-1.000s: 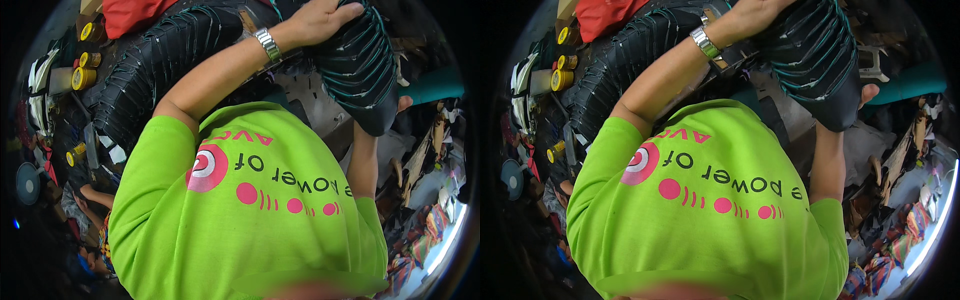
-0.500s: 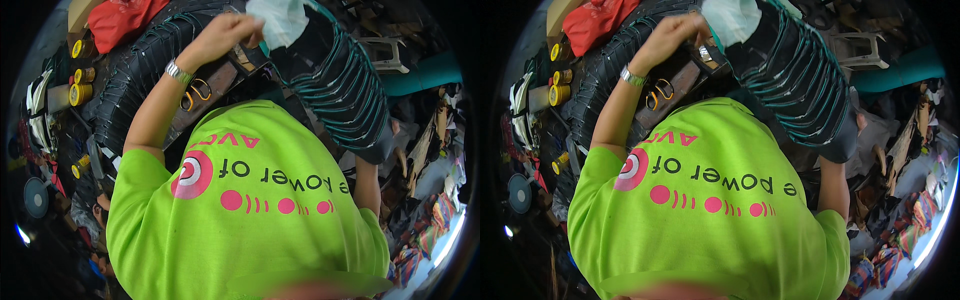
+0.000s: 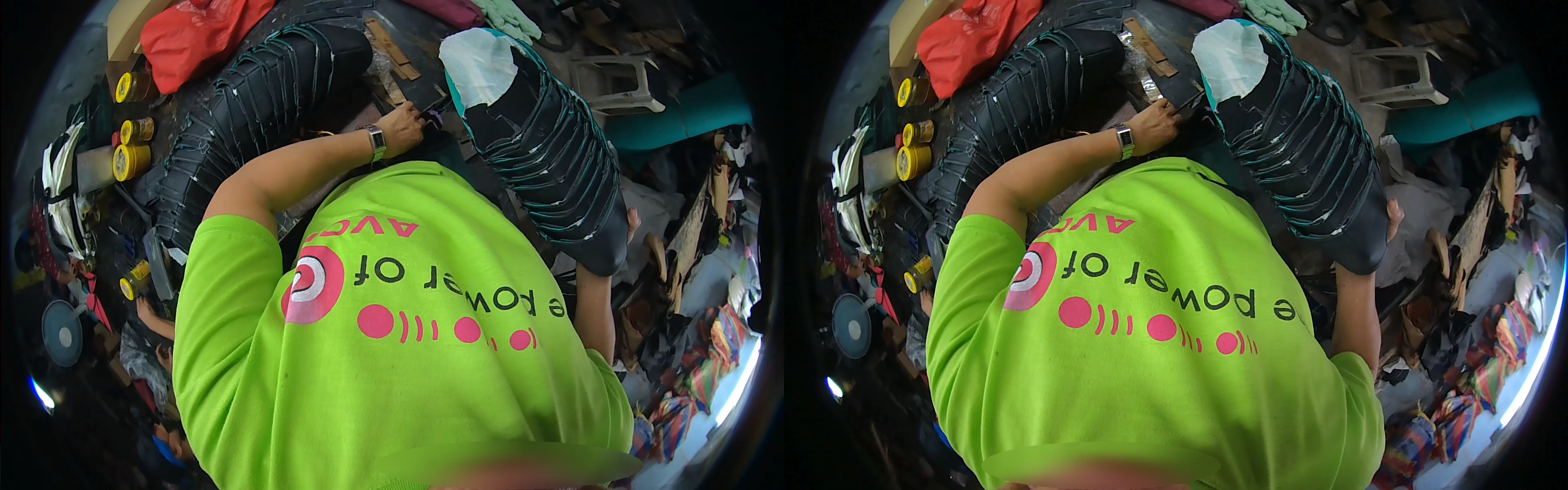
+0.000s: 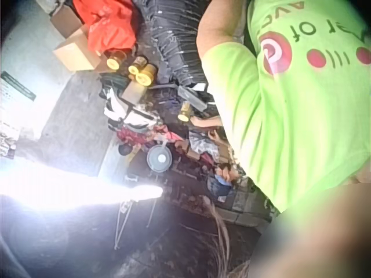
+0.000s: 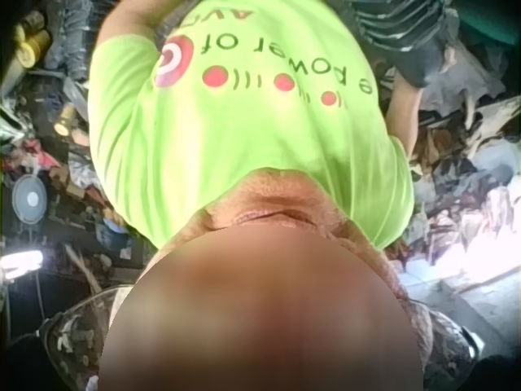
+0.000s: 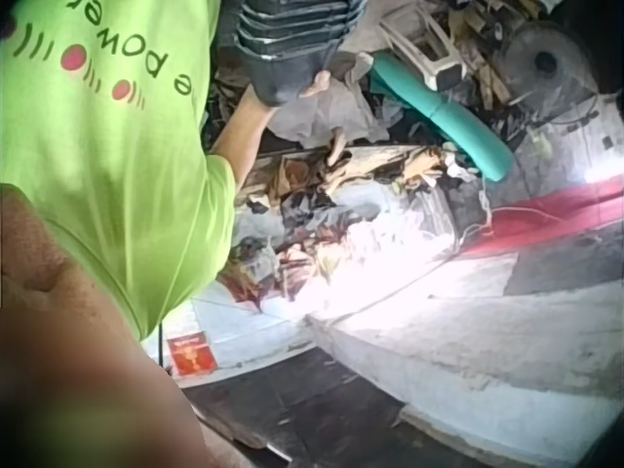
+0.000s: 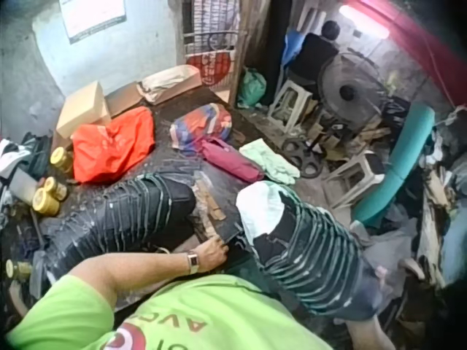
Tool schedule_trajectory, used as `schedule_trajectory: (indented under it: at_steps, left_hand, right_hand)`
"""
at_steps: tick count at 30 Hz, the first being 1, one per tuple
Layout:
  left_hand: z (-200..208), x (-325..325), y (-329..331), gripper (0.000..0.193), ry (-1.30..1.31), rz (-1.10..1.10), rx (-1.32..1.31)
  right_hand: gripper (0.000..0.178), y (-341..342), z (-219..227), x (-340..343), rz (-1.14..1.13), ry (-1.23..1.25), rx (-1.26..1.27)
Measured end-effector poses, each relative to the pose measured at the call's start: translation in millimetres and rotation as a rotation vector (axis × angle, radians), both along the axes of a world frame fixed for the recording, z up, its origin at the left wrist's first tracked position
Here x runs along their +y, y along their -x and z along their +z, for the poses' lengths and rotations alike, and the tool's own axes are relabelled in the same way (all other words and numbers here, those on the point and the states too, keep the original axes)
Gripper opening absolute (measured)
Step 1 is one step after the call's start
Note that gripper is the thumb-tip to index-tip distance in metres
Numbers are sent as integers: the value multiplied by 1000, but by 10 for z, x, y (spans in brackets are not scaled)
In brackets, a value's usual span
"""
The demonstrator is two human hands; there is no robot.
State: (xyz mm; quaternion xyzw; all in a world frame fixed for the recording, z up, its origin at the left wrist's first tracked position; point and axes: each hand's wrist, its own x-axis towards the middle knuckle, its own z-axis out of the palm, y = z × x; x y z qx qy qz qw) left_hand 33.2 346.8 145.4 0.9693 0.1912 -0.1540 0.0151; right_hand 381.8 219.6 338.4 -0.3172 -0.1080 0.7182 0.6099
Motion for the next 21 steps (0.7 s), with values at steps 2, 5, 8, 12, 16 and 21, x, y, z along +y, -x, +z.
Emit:
schedule_trajectory:
  at_steps: [2,5,8,12,16,21]
  left_hand:
    - [69,37,-8,17,195,139,1]
    - [345,166,136,16,460,343,-359]
    - [748,433,441,16,803,595,-796]
    - [1184,591,839,17,1228,966,-1354]
    - [1322,543,958,30,1415,995,-1621]
    - [1337,367,976,25,1392,974,-1462]
  right_hand:
    - [68,22,8,-13,0,1,18]
    - [69,51,8,-42,-6,-7,19]
    - [69,77,23,-64,-2,-27,28]
    - [70,145,56,-20,34,-72,45]
    - [70,324,47,155,129,-120,72]
    - [68,664,-51,455,223,-23,170]
